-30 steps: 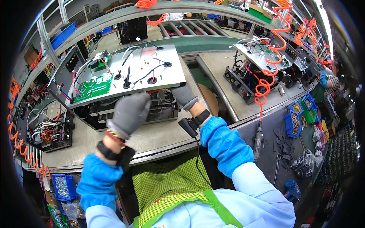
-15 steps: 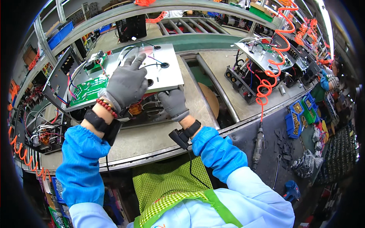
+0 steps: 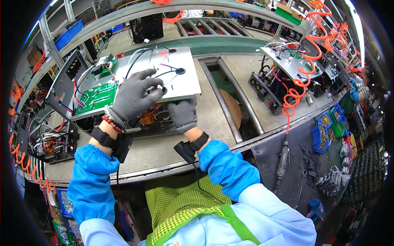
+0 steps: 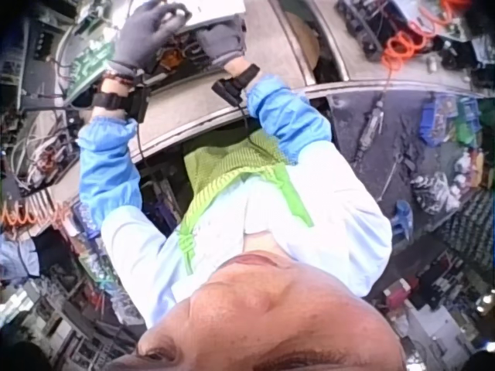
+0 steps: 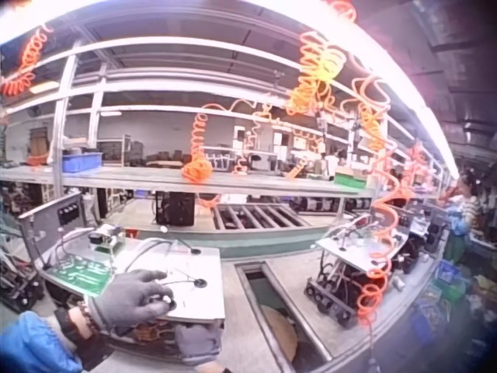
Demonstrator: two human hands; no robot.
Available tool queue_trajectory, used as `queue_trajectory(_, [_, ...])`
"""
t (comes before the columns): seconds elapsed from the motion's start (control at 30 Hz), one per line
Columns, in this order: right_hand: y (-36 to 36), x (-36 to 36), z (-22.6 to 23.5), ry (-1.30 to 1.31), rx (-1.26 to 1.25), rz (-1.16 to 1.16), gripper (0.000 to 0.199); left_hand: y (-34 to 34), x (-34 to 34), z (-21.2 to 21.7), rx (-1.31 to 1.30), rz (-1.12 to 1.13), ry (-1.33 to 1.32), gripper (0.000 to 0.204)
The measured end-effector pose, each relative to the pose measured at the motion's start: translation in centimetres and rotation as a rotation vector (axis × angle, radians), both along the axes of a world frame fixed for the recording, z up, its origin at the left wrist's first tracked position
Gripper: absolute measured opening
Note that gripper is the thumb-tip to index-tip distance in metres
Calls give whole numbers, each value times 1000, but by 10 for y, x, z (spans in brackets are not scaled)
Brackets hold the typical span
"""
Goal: Assembling internal components and wiring of a solar inverter or similar electronic unit on a production line.
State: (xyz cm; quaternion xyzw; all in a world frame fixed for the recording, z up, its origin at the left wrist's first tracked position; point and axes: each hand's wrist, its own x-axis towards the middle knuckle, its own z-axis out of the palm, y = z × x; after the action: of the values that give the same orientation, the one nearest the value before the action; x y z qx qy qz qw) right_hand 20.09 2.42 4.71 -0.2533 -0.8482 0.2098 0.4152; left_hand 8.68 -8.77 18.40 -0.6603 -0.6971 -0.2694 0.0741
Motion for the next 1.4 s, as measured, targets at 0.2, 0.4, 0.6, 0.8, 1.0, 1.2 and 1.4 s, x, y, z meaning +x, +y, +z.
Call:
queue_trajectory(0.2, [32, 50, 10, 161, 30, 240, 23, 7, 3, -8, 91, 18, -176, 20])
queue_trajectory(0.4, [69, 59, 2, 203, -51, 192, 24, 6, -12, -13, 360, 148, -445, 21])
queue_trajectory(0.6, [123, 64, -10, 127, -430, 263, 33, -32, 8, -8, 574, 129, -258, 22])
queue_trajectory(0.8, [180, 52, -36, -315, -552, 225, 43, -130, 21, -107, 169, 238, -592, 23])
queue_trajectory(1.0, [221, -37, -93, -313, -103, 496, 38, -132, -25, -210, -258, 599, -1627, 45])
queue_trajectory(1.2, [239, -49, -133, -501, -320, 322, 41, -98, -37, -243, -24, 701, -1660, 37])
queue_trajectory(1.4, [235, -22, -110, -364, -543, 359, 45, -95, -54, -256, 15, 683, -1715, 24])
